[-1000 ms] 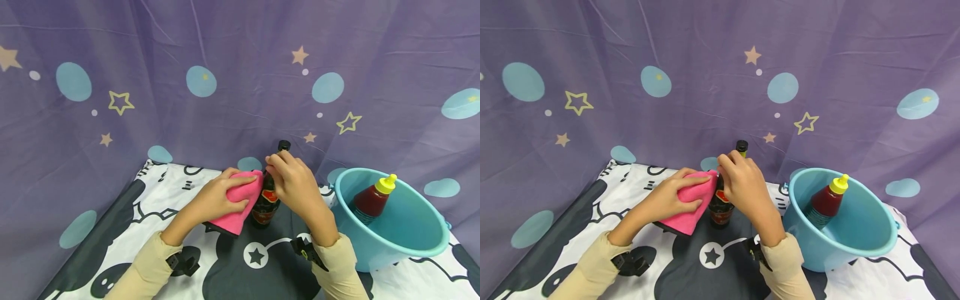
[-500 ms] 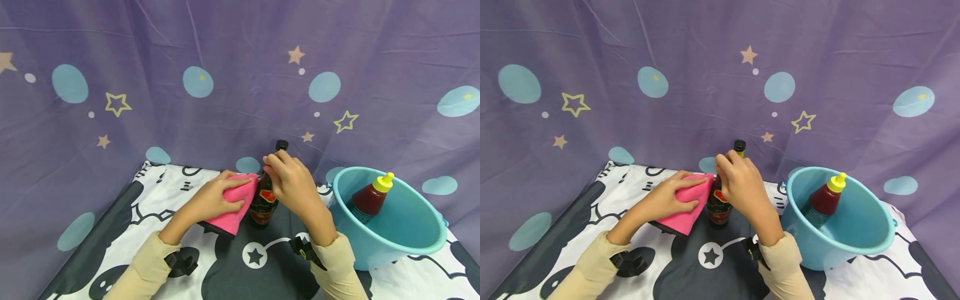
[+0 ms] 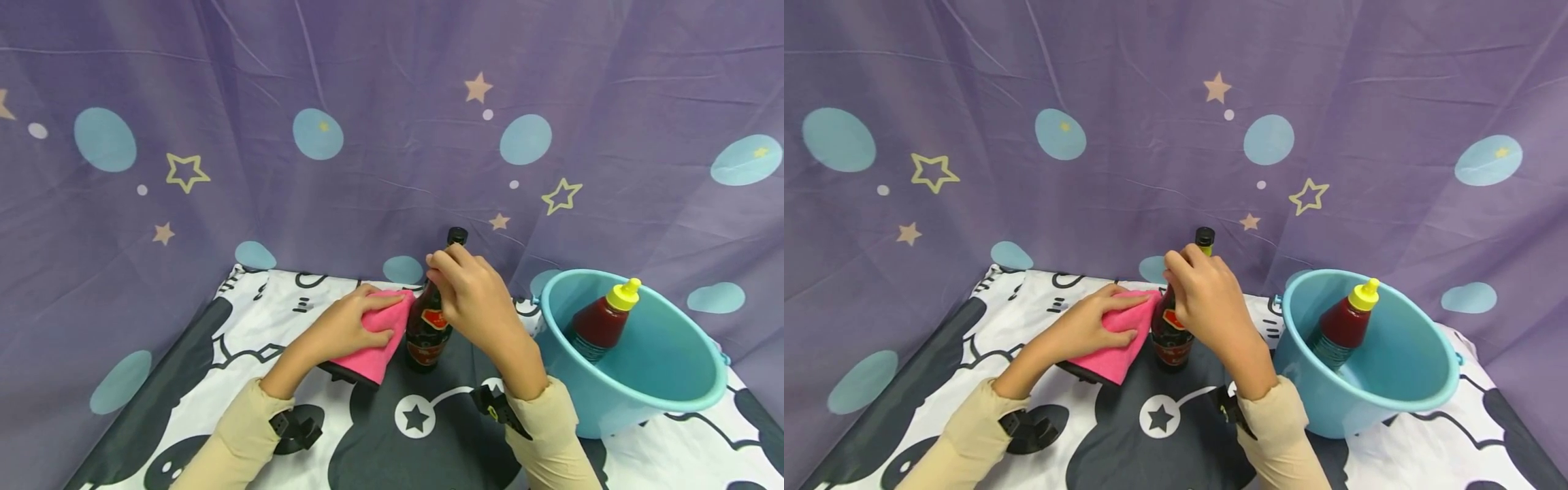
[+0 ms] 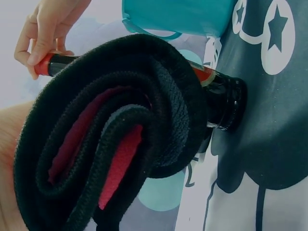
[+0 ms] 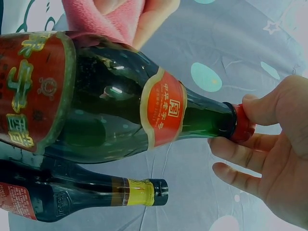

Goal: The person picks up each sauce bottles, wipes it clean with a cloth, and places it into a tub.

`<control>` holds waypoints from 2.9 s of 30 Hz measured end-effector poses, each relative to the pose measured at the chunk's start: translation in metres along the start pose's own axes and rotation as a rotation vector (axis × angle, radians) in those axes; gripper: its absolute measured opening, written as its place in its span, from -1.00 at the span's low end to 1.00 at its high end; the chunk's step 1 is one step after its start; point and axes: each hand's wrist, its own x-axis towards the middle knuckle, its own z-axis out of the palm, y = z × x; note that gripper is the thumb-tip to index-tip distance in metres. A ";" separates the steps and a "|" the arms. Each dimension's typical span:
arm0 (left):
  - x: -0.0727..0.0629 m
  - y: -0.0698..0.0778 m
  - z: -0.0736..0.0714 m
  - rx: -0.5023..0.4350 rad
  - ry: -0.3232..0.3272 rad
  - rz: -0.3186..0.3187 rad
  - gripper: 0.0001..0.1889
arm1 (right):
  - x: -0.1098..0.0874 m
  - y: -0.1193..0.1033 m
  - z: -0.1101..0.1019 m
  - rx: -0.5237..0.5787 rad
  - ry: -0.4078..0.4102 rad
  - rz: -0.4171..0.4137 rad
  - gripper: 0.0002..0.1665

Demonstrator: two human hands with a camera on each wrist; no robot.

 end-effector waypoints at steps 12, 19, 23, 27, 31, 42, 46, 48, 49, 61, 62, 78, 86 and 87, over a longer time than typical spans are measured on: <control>0.005 -0.011 0.014 0.086 -0.049 -0.038 -0.36 | 0.000 0.000 -0.001 0.003 -0.005 0.007 -0.89; 0.008 -0.018 0.026 0.112 -0.088 -0.033 -0.33 | 0.001 0.000 -0.001 0.001 -0.003 0.003 -0.89; 0.009 -0.021 0.033 0.092 -0.112 -0.040 -0.33 | 0.001 0.000 -0.001 0.001 -0.004 -0.001 -0.88; 0.009 -0.024 0.039 0.103 -0.149 -0.052 -0.33 | 0.001 0.001 -0.001 0.003 -0.006 -0.002 -0.88; 0.008 -0.025 0.041 0.120 -0.168 -0.052 -0.33 | 0.000 0.000 0.000 0.000 -0.002 -0.001 -0.88; 0.008 -0.026 0.032 0.130 -0.136 -0.046 -0.35 | 0.000 0.000 0.001 -0.006 0.008 -0.005 -0.88; 0.008 -0.022 0.020 0.135 -0.091 -0.048 -0.35 | 0.000 0.000 0.001 -0.008 0.024 -0.011 -0.88; 0.008 -0.021 0.013 0.118 -0.060 -0.040 -0.35 | 0.000 0.000 0.001 -0.006 0.024 -0.008 -0.87; 0.007 -0.019 0.008 0.108 -0.040 -0.037 -0.35 | 0.000 0.000 0.001 -0.005 0.024 -0.007 -0.87; -0.005 0.008 -0.028 -0.138 0.218 0.145 -0.36 | 0.000 0.000 0.002 -0.001 0.024 -0.018 -0.86; -0.006 0.011 -0.028 -0.160 0.221 0.159 -0.36 | 0.000 0.000 0.002 -0.001 0.024 -0.018 -0.86; -0.003 0.020 -0.008 -0.299 0.196 0.259 -0.37 | 0.001 -0.001 0.000 0.006 -0.005 0.005 -0.86; -0.003 0.017 -0.006 -0.242 0.181 0.282 -0.39 | 0.000 -0.001 0.001 0.001 0.000 0.008 -0.85; -0.003 0.016 -0.006 -0.224 0.180 0.286 -0.39 | -0.001 -0.001 0.001 0.000 0.000 0.008 -0.85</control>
